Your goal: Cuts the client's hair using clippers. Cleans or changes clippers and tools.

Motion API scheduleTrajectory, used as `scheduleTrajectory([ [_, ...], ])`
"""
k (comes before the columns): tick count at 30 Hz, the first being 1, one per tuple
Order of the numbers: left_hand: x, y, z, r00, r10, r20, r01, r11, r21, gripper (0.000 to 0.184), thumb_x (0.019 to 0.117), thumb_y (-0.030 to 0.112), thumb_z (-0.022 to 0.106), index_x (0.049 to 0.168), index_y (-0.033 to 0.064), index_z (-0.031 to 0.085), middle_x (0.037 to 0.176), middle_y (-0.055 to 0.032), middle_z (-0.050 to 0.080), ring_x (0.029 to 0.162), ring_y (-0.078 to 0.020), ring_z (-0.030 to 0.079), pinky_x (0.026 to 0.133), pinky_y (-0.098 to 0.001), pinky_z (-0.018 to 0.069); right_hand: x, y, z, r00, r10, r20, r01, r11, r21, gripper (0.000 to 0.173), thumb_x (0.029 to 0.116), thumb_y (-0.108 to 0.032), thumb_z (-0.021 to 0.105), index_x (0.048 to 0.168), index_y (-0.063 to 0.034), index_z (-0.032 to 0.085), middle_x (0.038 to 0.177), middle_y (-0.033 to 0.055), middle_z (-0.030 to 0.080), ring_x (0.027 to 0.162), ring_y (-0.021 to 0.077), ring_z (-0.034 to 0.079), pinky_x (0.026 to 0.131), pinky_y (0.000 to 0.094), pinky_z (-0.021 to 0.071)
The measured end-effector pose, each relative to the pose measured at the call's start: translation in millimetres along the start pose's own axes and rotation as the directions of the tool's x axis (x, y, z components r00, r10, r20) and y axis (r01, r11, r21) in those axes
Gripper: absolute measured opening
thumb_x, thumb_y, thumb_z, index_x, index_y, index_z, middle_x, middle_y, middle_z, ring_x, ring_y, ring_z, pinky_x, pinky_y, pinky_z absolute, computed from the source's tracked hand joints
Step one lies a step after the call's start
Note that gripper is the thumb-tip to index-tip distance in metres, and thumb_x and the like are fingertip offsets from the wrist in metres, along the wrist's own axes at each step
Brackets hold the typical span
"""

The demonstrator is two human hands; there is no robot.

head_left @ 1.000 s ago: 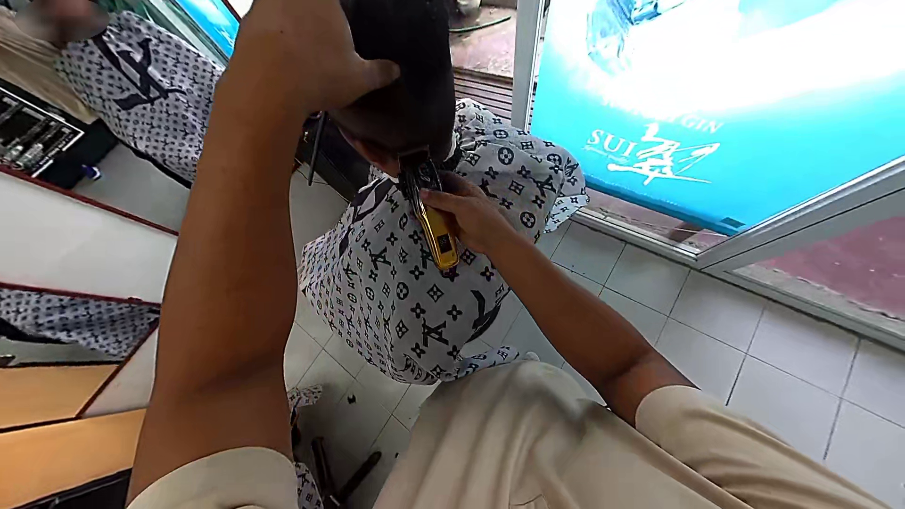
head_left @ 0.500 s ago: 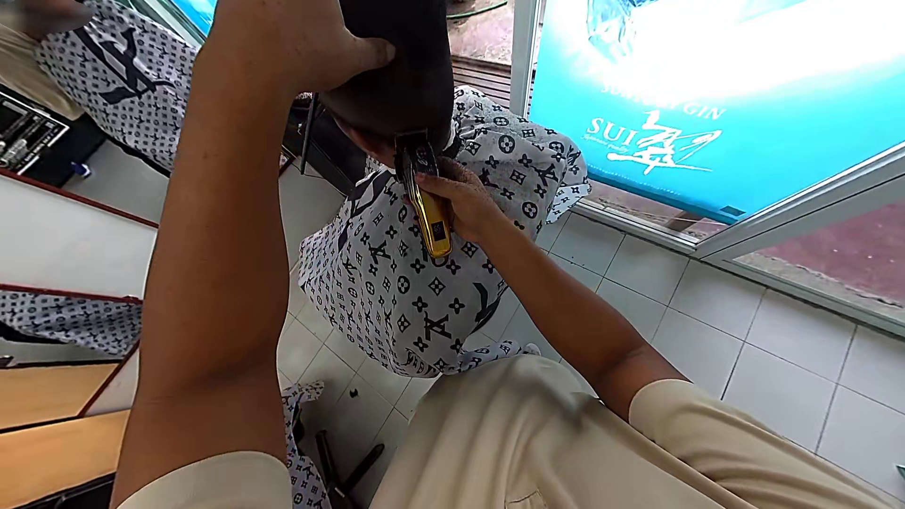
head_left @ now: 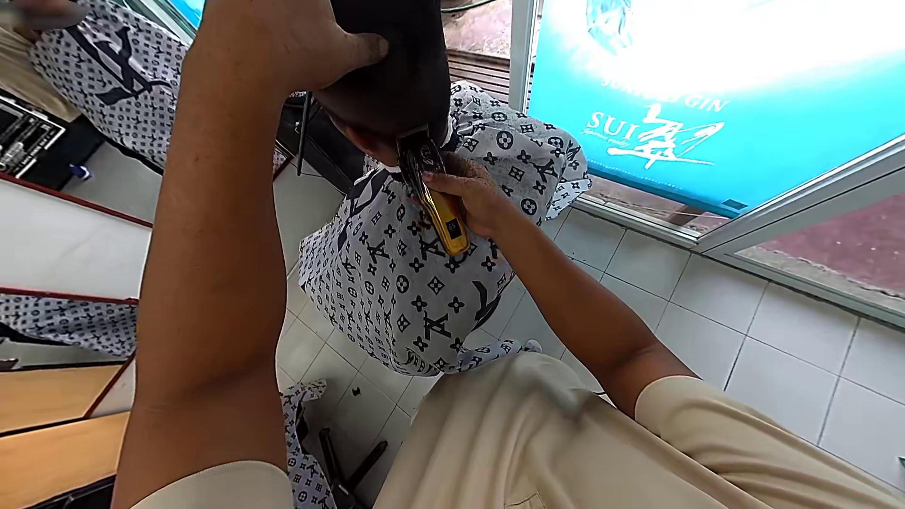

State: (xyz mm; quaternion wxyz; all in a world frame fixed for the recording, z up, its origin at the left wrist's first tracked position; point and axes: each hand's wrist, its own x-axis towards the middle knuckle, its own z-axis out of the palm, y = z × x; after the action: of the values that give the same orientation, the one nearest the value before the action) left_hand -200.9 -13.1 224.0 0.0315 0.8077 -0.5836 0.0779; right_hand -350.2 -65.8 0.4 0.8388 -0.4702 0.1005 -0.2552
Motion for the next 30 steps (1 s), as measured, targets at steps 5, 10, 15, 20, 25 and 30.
scheduleTrajectory([
  [5,2.6,-0.6,0.4,1.000,0.011,0.027,-0.011,1.000,-0.001,0.060,0.0921,0.055,0.067,0.102,-0.0038,0.066,0.098,-0.0309,0.064,0.098,-0.0506,0.062,0.080,-0.0739,0.0411,-1.4,-8.7,-14.5,0.995,0.089,-0.050,-0.090,0.995,-0.031,0.033,0.1008,-0.014,0.059,0.131,-0.0030,0.052,0.104,0.0132,0.067,0.086,0.0244,0.071,0.072,0.0412,0.0625],
  [10,2.0,-1.4,0.7,1.000,-0.010,0.017,0.011,1.000,-0.020,0.066,0.0896,0.057,0.067,0.110,-0.0055,0.065,0.106,-0.0337,0.064,0.106,-0.0527,0.061,0.086,-0.0761,0.0401,7.2,-11.6,-18.7,0.991,0.125,-0.057,-0.125,0.992,0.002,0.035,0.1015,-0.015,0.059,0.134,-0.0034,0.051,0.107,0.0151,0.066,0.091,0.0275,0.071,0.074,0.0444,0.0625],
  [15,2.2,-1.6,0.2,1.000,-0.005,0.013,0.005,1.000,-0.005,0.069,0.0885,0.059,0.066,0.110,-0.0063,0.064,0.107,-0.0340,0.064,0.107,-0.0531,0.061,0.086,-0.0755,0.0400,9.1,-14.2,-23.8,0.998,0.068,0.003,-0.068,0.998,-0.015,0.033,0.1005,-0.012,0.059,0.131,-0.0017,0.052,0.105,0.0135,0.067,0.089,0.0246,0.071,0.075,0.0419,0.0629],
  [20,1.6,2.6,-1.6,1.000,-0.029,0.009,0.029,0.999,-0.020,0.069,0.0880,0.056,0.069,0.114,-0.0069,0.063,0.110,-0.0342,0.063,0.110,-0.0524,0.060,0.089,-0.0753,0.0398,11.7,-18.4,-33.0,0.998,0.027,0.053,-0.026,0.999,-0.032,0.033,0.0997,-0.011,0.059,0.130,-0.0005,0.051,0.104,0.0116,0.067,0.088,0.0215,0.071,0.076,0.0387,0.0625],
  [25,2.8,0.3,0.1,1.000,-0.008,-0.004,0.008,1.000,-0.019,0.069,0.0861,0.058,0.068,0.114,-0.0055,0.064,0.109,-0.0325,0.063,0.109,-0.0509,0.060,0.089,-0.0742,0.0404,15.0,-30.9,-46.6,0.991,0.079,0.107,-0.071,0.994,-0.077,0.028,0.1009,-0.014,0.057,0.125,-0.0018,0.054,0.099,0.0107,0.068,0.083,0.0206,0.071,0.070,0.0369,0.0628],
  [30,2.7,1.7,-0.7,0.997,-0.071,0.026,0.071,0.997,-0.006,0.072,0.0865,0.061,0.067,0.116,-0.0046,0.063,0.112,-0.0326,0.063,0.111,-0.0506,0.060,0.090,-0.0752,0.0399,22.6,-47.8,-59.9,0.979,0.104,0.174,-0.071,0.980,-0.186,0.021,0.1013,-0.012,0.058,0.120,-0.0012,0.057,0.096,0.0094,0.069,0.080,0.0187,0.072,0.069,0.0350,0.0632],
])
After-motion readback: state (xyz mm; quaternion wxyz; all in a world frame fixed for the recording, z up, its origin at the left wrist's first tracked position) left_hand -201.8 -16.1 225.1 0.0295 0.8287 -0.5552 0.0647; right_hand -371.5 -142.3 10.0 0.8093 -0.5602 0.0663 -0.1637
